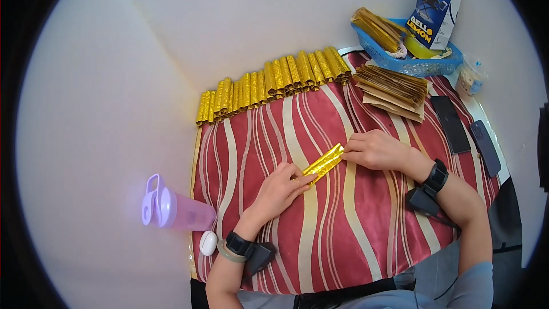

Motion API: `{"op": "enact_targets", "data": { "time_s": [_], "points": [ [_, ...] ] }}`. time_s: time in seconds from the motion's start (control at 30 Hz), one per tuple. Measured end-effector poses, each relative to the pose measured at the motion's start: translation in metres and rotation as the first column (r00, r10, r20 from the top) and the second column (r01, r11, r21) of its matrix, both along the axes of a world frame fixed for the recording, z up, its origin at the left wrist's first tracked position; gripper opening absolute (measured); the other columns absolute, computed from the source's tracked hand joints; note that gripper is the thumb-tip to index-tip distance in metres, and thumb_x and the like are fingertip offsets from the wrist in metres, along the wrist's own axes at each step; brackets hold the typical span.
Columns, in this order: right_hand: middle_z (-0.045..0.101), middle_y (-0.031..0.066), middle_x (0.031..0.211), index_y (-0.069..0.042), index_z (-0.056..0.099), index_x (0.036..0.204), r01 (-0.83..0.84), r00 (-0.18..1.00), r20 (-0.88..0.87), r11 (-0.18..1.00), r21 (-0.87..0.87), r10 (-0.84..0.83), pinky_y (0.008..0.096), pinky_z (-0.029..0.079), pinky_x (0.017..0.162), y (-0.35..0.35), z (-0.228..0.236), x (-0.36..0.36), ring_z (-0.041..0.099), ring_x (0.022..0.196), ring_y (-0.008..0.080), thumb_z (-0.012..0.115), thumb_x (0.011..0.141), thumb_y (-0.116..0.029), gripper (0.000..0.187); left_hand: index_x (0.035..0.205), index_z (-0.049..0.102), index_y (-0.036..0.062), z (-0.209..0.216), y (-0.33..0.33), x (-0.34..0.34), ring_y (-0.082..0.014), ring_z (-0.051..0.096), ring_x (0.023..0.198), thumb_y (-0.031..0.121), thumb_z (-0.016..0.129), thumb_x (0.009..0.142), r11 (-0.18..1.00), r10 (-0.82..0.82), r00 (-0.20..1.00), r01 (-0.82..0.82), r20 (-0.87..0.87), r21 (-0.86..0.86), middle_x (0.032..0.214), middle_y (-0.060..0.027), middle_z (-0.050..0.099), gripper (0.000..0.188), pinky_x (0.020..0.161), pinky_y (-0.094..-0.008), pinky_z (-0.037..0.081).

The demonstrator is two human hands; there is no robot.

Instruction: Folding gold-colored foil sheets into thin rectangular shapes and stacking them.

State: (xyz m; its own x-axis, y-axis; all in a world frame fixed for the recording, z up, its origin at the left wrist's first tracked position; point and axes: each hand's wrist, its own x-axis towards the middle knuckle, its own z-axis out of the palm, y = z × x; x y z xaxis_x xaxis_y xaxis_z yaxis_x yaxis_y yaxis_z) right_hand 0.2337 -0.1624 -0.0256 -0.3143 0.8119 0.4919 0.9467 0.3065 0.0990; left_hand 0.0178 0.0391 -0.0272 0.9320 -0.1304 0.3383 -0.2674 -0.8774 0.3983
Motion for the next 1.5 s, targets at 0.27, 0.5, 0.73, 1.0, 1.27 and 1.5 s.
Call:
{"op": "enact_targets", "data": {
  "time_s": [0.27,0.5,0.73,1.0,1.27,1.5],
  "points": [
    [0.054,0.0051,0.079,-0.003,0.065,0.091,0.013,1.000,0.009,1.000,-0.018,-0.012,0.0304,0.052,0.062,-0.001,0.003,-0.001,0.058,0.077,0.0195,0.061,0.072,-0.011,0.021,0.117,0.068,0.0141,-0.002,0.004,0.000,-0.0236,0.046,0.080,0.008,0.068,0.082,0.999,-0.029,0.999,0.028,-0.036,-0.020,0.083,-0.0053,0.049,0.036,0.071,-0.0341,0.041],
    [0.053,0.0050,0.078,-0.004,0.063,0.087,0.000,1.000,-0.016,1.000,-0.005,0.000,0.0315,0.051,0.065,0.000,0.003,-0.002,0.058,0.077,0.0202,0.059,0.073,-0.012,0.017,0.120,0.067,0.0147,0.000,0.003,-0.001,-0.0238,0.045,0.084,0.008,0.066,0.083,0.999,-0.035,0.997,0.037,-0.065,0.037,0.085,-0.0051,0.048,0.037,0.074,-0.0348,0.041],
    [0.052,0.0044,0.076,-0.005,0.062,0.083,0.010,1.000,-0.003,1.000,0.000,-0.010,0.0315,0.051,0.064,0.000,0.003,-0.004,0.058,0.076,0.0199,0.059,0.072,-0.012,0.013,0.122,0.067,0.0177,0.001,0.001,0.002,-0.0231,0.042,0.084,0.005,0.061,0.086,0.997,-0.060,0.995,0.063,-0.078,0.048,0.085,-0.0052,0.045,0.039,0.076,-0.0327,0.036],
    [0.052,0.0042,0.075,-0.004,0.061,0.079,0.007,1.000,0.026,1.000,0.010,-0.008,0.0307,0.051,0.063,0.000,0.001,-0.002,0.058,0.075,0.0189,0.060,0.072,-0.012,0.011,0.123,0.067,0.0182,0.003,-0.001,0.002,-0.0226,0.041,0.084,0.004,0.059,0.087,0.996,-0.069,0.994,0.074,-0.088,0.049,0.084,-0.0052,0.043,0.040,0.078,-0.0328,0.035],
    [0.054,0.0044,0.079,-0.004,0.064,0.081,0.018,1.000,0.007,1.000,0.013,-0.018,0.0328,0.051,0.068,0.000,0.003,-0.005,0.058,0.078,0.0195,0.062,0.073,-0.015,0.015,0.132,0.058,0.0301,0.000,0.001,0.001,-0.0376,0.021,0.142,0.010,0.054,0.091,0.970,0.037,0.964,0.029,-0.265,0.241,0.151,0.0047,0.039,0.046,0.116,-0.0576,0.010],
    [0.049,0.0211,0.134,0.004,0.052,0.124,0.084,0.976,-0.182,0.980,-0.180,-0.117,0.0410,0.037,0.107,0.002,-0.011,-0.046,0.047,0.126,0.0317,0.057,0.089,-0.043,0.059,0.135,0.055,0.0318,0.000,0.002,0.001,-0.0383,0.010,0.146,0.011,0.052,0.093,0.991,0.021,0.946,0.022,-0.324,0.129,0.153,0.0062,0.036,0.047,0.115,-0.0615,0.003]
  ]
}}
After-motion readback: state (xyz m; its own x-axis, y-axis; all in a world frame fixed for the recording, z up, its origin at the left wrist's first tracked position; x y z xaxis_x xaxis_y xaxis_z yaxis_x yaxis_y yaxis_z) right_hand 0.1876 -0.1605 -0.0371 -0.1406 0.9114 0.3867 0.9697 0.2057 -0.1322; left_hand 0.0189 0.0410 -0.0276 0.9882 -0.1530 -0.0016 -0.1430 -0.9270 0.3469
